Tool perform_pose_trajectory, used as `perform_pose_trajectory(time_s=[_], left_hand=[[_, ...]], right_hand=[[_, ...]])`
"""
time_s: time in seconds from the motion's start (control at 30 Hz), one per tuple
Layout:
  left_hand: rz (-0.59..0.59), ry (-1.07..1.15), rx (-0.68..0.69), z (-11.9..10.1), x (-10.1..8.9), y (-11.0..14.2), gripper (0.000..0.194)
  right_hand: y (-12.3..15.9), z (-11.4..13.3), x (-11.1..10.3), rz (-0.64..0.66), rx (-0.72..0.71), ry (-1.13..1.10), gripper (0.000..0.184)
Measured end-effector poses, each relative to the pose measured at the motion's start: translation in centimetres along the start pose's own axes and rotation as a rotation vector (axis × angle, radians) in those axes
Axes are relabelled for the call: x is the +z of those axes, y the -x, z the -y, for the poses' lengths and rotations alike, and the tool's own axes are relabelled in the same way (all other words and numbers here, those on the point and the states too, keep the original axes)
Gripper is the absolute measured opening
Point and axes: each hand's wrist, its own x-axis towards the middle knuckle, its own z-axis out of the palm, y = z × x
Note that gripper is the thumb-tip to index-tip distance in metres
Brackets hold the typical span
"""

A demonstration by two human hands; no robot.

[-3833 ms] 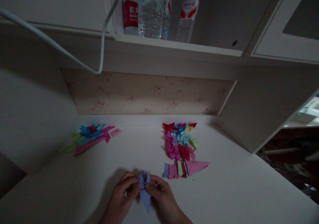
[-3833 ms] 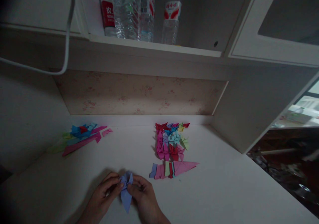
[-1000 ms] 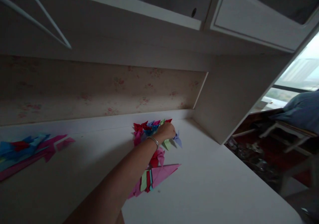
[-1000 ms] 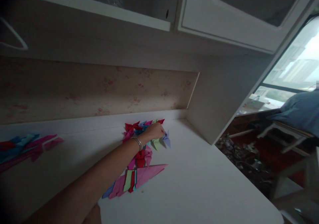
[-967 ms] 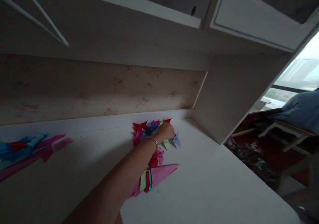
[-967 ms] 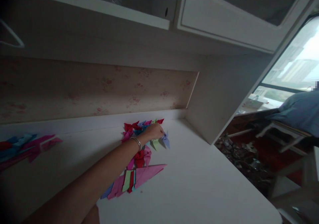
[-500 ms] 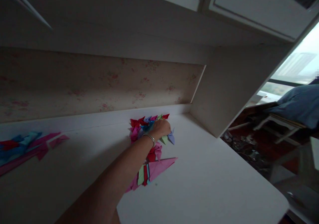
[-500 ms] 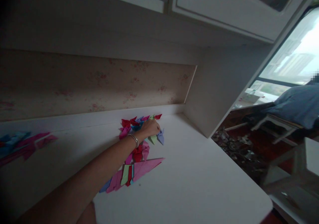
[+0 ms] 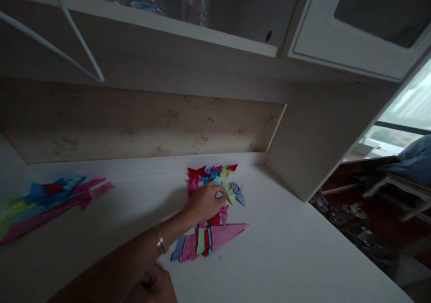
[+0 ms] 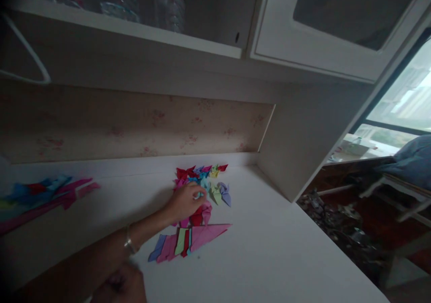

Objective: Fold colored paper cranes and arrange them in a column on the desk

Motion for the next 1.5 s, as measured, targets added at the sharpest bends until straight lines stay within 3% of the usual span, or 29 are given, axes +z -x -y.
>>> perform_pose_trajectory(time_s=[0.07,0.13,0.27,0.37,0.43,0.7,0.9,1.03,1.13,1.23,1.37,1.5], left_hand=[[-0.030,0.185,-0.085,1.4,-1.9,4.7,0.022],[-0.049,0.324,-0.254,3.2,-3.6,9.6,0.022],[-0.201,0.453,-0.522,7.2,-5.9,18.3,0.021],[-0.274,0.568,-0.622,9.4,-6.3,22.6,0.020],[-0.282,0.670,-0.685,10.4,-6.3,24.2,0.021],[-0.149,0.854,-0.757,10.5,-7.6,24.8,0.026],[-0.147,0.921,-0.764,11.2,-7.8,24.7,0.027],[-0.165,0.938,-0.740,11.7,-7.4,24.7,0.027],[-0.172,0.951,-0.735,12.2,-6.9,24.6,0.026],[-0.194,0.936,-0.750,12.7,-6.5,24.4,0.032],[-0.213,0.857,-0.705,12.7,-6.6,24.3,0.036],[-0.212,0.775,-0.700,13.0,-6.4,24.3,0.039]], right_hand=[[0.0,-0.3,-0.1,0.055,-0.049,-0.048,0.010],[0.1,-0.5,-0.5,0.098,-0.104,-0.065,0.008],[0.4,-1.0,-1.2,0.089,-0.151,-0.101,0.013],[0.6,-1.4,-1.4,0.123,-0.169,-0.103,0.012],[0.8,-1.6,-1.5,0.146,-0.175,-0.069,0.012],[1.4,-1.9,-1.5,0.073,-0.189,-0.041,0.018],[1.6,-2.3,-1.0,-0.001,-0.182,-0.004,0.026],[-0.1,-1.3,0.6,-0.017,-0.147,0.033,0.027],[-3.8,1.2,2.9,0.013,-0.193,0.254,0.022],[-9.5,4.1,6.0,0.057,-0.398,0.857,0.015],[-17.5,6.1,10.0,0.154,-0.480,1.122,0.018],[-22.8,5.6,12.6,0.245,-0.528,1.350,0.031]])
